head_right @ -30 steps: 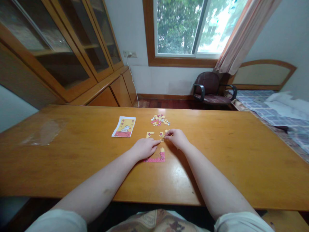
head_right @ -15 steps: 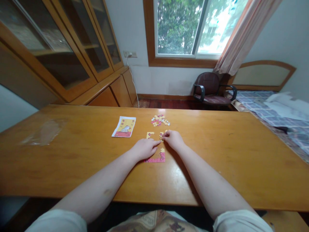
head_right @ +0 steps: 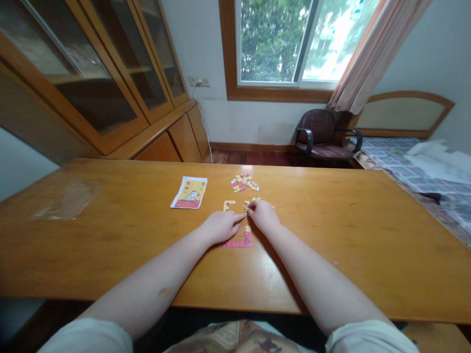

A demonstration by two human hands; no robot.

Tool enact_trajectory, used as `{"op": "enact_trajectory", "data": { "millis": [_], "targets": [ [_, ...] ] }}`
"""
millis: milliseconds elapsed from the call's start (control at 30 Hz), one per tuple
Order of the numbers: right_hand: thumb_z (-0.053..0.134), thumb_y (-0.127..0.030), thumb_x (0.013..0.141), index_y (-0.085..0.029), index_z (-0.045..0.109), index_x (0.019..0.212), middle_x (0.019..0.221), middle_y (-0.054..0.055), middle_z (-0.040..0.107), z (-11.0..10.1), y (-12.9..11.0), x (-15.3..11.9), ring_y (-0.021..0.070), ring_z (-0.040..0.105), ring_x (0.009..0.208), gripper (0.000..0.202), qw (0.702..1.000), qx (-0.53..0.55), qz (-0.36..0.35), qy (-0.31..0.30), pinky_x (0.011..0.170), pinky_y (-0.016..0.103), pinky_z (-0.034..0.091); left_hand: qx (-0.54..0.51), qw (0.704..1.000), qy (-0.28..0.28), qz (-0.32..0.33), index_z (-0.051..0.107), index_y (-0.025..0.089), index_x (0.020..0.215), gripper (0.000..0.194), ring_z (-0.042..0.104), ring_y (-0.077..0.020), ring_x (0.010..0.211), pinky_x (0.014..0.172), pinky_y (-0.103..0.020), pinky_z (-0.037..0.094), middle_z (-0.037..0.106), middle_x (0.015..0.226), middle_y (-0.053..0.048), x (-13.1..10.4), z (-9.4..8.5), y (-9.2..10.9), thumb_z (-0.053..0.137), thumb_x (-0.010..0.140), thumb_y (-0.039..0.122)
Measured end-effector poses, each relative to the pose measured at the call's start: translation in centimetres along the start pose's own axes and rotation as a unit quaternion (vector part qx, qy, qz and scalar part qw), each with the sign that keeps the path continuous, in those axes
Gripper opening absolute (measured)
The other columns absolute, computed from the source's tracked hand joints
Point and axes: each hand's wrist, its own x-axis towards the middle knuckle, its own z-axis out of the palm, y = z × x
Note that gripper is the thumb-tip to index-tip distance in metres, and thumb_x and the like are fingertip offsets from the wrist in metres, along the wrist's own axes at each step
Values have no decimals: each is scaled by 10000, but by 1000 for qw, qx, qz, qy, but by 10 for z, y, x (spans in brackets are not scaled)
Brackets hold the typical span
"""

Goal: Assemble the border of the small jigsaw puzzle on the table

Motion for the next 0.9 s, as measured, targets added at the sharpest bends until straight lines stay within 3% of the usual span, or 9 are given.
{"op": "enact_trajectory", "data": {
  "millis": [400,633,800,900],
  "targets": [
    [600,-255,783,-214,686,807,848,17,705,0,-1,-3,144,614,789,99,1000,-19,-1,-6,701,226,410,-2,1000,0,3,570,292,1228,389,647,-262,858,711,-366,506,677,966,-91,0,2,-2,346,914,335],
    [475,-295,892,-210,701,960,992,50,708,-16,6,-3,164,619,917,251,997,-43,-47,39,784,237,418,-4,1000,0,0,515,317,1301,414,638,-259,892,747,-370,503,657,1017,-91,0,5,-4,348,923,348],
    [491,-332,888,-244,722,967,1001,38,700,-22,8,-6,155,627,871,260,990,-97,-100,-31,750,222,428,-5,1000,-5,-2,516,317,1303,417,637,-258,894,750,-367,502,653,1019,-90,0,3,-3,352,921,351],
    [472,-339,898,-256,729,980,1002,39,695,-20,7,-7,159,627,875,283,984,-123,-124,-43,758,225,425,-7,1000,-7,-3,525,314,1291,409,636,-257,893,752,-368,502,653,1023,-91,0,2,-3,354,922,356]
  ]
}}
